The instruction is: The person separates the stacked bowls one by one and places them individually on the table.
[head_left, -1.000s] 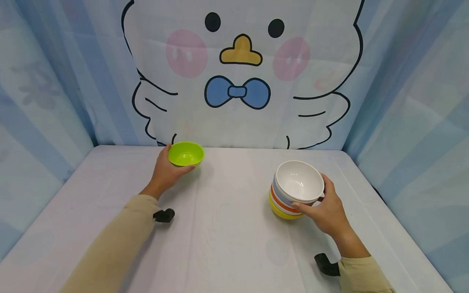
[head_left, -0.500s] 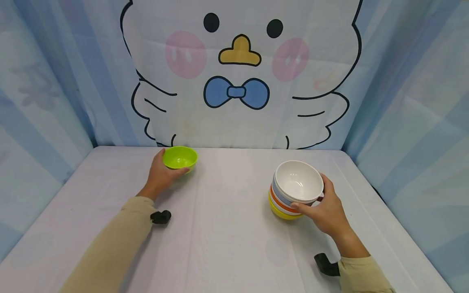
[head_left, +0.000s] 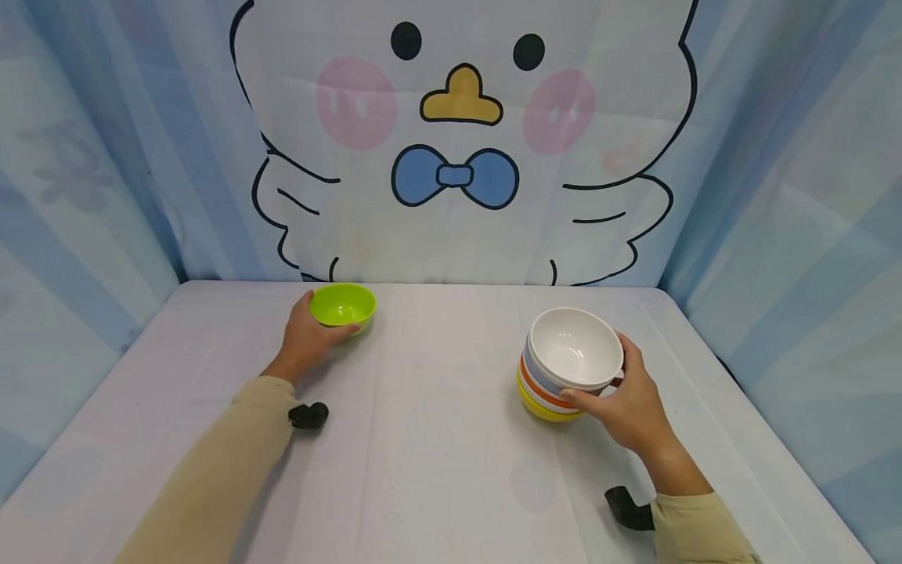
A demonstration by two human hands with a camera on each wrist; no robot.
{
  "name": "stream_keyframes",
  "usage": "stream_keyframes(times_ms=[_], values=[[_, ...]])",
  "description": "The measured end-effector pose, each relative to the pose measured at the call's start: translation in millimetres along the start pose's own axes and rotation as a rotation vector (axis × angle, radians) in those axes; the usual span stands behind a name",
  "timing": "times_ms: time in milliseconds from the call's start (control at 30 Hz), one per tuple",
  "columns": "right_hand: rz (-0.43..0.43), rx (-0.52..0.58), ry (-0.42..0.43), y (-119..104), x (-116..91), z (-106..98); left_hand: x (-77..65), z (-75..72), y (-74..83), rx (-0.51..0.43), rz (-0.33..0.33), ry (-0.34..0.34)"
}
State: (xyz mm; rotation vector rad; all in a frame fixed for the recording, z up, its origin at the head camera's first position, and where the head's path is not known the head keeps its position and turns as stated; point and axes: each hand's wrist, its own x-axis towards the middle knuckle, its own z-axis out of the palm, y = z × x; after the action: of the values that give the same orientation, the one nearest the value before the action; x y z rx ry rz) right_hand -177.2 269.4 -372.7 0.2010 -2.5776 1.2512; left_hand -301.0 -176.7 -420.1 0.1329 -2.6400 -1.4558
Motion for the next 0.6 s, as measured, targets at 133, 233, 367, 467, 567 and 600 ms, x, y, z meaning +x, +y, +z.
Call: stream_keyframes(times_ms=[133, 233, 367, 467, 567, 600], values=[[0.005, 0.005, -0.005, -0.4, 0.0, 0.5, 1.0, -1.9, 1.0, 0.009, -0.046, -0.027], [0.012, -0.004, -0.010, 0.8, 0.1, 0.7, 1.5, -2.0, 1.2, 0.027, -0.077, -0.039], [0.014, -0.017, -0.010, 2.2, -0.3, 1.0, 3.7, -0.8, 0.4, 0.024, -0.086, -0.037], [0.013, -0.009, -0.007, 2.1, -0.1, 0.6, 6.3, -0.1, -0.1, 0.015, -0.075, -0.027], [0.010, -0.005, -0.007, 2.0, 0.0, 0.2, 8.5, 0.0, -0.2, 0.006, -0.073, -0.019], [0.010, -0.003, -0.007, 1.8, -0.1, 0.0, 9.0, -0.1, -0.1, 0.004, -0.076, -0.017]])
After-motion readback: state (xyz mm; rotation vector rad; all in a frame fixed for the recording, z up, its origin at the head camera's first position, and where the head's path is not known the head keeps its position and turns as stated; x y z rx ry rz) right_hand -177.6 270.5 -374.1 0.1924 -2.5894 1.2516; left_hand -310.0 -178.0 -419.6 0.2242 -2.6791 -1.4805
